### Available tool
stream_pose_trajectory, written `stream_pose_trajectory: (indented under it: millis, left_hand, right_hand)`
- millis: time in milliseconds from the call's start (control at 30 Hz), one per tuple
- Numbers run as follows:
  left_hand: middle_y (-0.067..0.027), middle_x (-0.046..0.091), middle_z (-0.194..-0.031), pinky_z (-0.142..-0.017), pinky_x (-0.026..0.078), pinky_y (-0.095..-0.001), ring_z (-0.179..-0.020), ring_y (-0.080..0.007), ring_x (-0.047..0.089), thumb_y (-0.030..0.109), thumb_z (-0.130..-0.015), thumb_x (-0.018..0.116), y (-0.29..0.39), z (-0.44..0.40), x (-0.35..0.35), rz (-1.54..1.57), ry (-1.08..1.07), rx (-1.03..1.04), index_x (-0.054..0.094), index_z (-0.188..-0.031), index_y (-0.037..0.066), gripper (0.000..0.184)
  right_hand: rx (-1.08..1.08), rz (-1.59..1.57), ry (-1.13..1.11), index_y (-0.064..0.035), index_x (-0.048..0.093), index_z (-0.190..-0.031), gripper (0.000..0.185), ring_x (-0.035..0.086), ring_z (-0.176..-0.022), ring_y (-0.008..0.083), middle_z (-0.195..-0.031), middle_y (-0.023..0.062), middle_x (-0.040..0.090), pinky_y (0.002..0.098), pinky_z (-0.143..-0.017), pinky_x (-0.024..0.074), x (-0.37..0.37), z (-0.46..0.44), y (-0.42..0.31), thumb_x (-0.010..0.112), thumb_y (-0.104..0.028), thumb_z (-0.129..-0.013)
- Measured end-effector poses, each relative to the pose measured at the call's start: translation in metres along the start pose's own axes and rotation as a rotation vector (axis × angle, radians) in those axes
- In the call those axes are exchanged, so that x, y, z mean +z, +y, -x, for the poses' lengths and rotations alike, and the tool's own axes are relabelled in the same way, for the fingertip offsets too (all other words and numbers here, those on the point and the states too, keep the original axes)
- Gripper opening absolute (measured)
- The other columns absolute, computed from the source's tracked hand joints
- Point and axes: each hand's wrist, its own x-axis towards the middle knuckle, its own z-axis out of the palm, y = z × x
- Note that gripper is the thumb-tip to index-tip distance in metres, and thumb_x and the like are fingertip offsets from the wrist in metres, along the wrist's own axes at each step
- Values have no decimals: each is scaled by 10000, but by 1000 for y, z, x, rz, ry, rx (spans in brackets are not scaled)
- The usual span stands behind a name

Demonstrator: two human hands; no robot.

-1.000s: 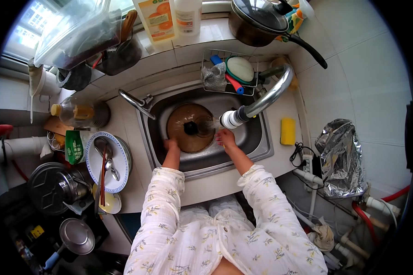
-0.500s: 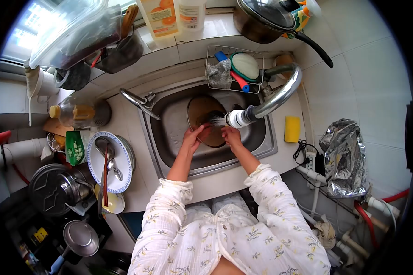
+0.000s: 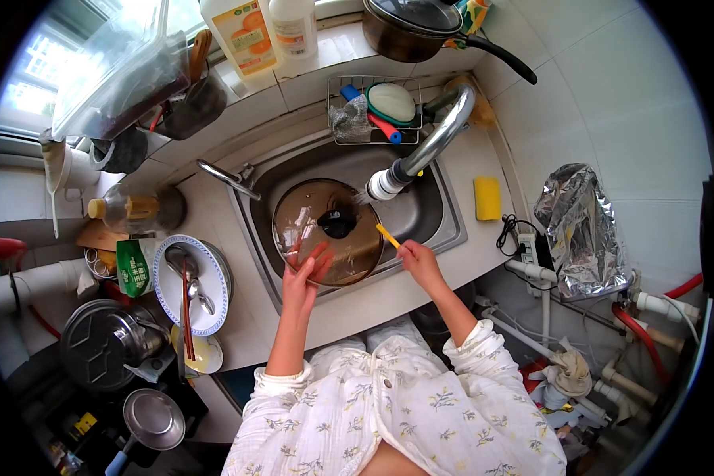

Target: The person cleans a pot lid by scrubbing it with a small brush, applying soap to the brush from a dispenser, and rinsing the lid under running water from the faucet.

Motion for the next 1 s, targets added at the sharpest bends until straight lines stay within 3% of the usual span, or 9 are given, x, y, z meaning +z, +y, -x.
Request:
stream_pose_trajectory:
  millis: [133, 233, 533, 633, 733, 833, 933, 1000]
  left_hand:
    - [-251, 490, -1304, -976, 472, -395, -1138, -329, 559, 19, -881, 560, 12, 34, 8, -20, -17, 56, 336, -1415, 170, 598]
    - [-247, 498, -1302, -965, 472, -378, -1130, -319, 565, 13, -876, 560, 16, 51, 17, -28, -28, 87, 331, -1423, 176, 615]
    - [-228, 520, -1293, -954, 472, -358, -1134, -279, 569, -26, -862, 560, 22, 54, 14, -88, -82, 59, 349, -1420, 177, 630]
    - [-229, 525, -1285, -942, 480, -351, -1122, -276, 578, -36, -864, 554, 16, 52, 8, -98, -117, 8, 349, -1421, 170, 628]
    - [-232, 539, -1265, -927, 491, -344, -1096, -279, 595, -27, -868, 559, 12, 48, 1, -94, -177, -96, 354, -1416, 149, 611]
    - [-233, 556, -1239, -916, 499, -340, -1076, -281, 607, -10, -871, 568, 6, 46, 5, -101, -215, -159, 360, -1408, 122, 591]
    - [-231, 567, -1219, -917, 501, -336, -1074, -278, 608, 21, -884, 570, 0, 40, 8, -100, -208, -152, 367, -1399, 98, 559]
    - [-229, 568, -1218, -916, 503, -331, -1071, -273, 610, 32, -893, 560, 1, 35, 6, -93, -182, -149, 369, -1396, 99, 542]
  right_hand:
    - [-32, -19, 9, -36, 553, -752, 265, 455, -530, 68, -584, -11, 477, 232, -496, 378, 6, 6, -13, 473, -188, -954]
    - [-29, -66, -43, -28, 566, -740, 261, 520, -511, 121, -572, 44, 530, 281, -497, 409, 7, -8, -22, 480, -189, -926]
    - [-186, -111, -26, -33, 565, -738, 288, 494, -498, 117, -557, 36, 519, 283, -500, 401, 21, -70, -55, 484, -224, -937]
    - [-241, 1, -15, -46, 565, -734, 285, 497, -502, 116, -572, 37, 529, 295, -501, 398, 20, -85, -51, 500, -240, -934]
    - [-242, 75, -77, -70, 569, -742, 255, 551, -523, 200, -603, 69, 568, 347, -512, 412, 12, -86, -57, 511, -241, -922]
    - [-489, 363, 39, -84, 577, -760, 220, 575, -575, 316, -625, 96, 584, 409, -534, 428, -4, -75, -76, 528, -235, -912]
    - [-496, 718, 98, -92, 589, -784, 171, 582, -698, 361, -745, 105, 613, 441, -590, 449, -38, -50, -77, 565, -230, -883]
    - [-539, 740, 158, -87, 598, -793, 167, 587, -762, 344, -823, 103, 618, 437, -633, 461, -65, -55, -64, 586, -238, -864]
